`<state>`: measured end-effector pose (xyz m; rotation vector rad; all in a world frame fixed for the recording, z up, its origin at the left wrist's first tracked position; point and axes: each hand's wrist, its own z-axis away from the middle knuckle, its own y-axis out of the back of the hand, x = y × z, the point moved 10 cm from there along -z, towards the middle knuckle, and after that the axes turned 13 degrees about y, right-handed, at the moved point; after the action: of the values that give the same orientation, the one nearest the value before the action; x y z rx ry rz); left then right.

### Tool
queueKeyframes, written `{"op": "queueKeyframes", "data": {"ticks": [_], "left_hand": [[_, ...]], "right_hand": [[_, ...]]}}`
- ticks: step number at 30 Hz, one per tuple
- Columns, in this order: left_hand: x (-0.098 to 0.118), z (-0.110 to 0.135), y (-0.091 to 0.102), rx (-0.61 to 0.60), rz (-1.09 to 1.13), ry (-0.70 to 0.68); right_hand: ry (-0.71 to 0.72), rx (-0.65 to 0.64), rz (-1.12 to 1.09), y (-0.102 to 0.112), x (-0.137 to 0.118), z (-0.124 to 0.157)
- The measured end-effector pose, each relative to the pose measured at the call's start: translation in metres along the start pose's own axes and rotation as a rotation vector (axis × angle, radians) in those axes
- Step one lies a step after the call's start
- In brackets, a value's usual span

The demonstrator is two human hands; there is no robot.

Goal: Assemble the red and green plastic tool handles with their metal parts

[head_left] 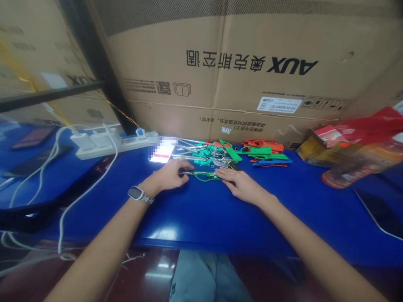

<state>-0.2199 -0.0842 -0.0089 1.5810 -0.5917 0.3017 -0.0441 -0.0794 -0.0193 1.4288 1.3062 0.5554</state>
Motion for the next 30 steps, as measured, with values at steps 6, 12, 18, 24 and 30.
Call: {"op": "queueKeyframes", "data": {"ticks": [6,12,18,24,30], "left_hand": [[-0.002,-0.003,0.001,0.0,0.164,-0.051],[-0.014,-0.011,-0.002,0.002,0.213,-0.016],[-0.005,-0.005,-0.001,0.014,0.116,-0.112],[0.006,0.0,0.022,0.188,0.118,-0.086],[0.02,-0.003,0.028,0.232,0.12,-0.077]], "right_hand": [[-0.001,0.031,-0.027,0.001,0.001,0.001],[0.009,0.047,-0.041,0.002,0.003,0.001],[0.021,0.051,-0.051,0.003,0.001,0.0],[0.01,0.049,-0.023,0.007,-0.003,0.0],[-0.043,0.191,-0.085,0.026,-0.002,0.002]]}}
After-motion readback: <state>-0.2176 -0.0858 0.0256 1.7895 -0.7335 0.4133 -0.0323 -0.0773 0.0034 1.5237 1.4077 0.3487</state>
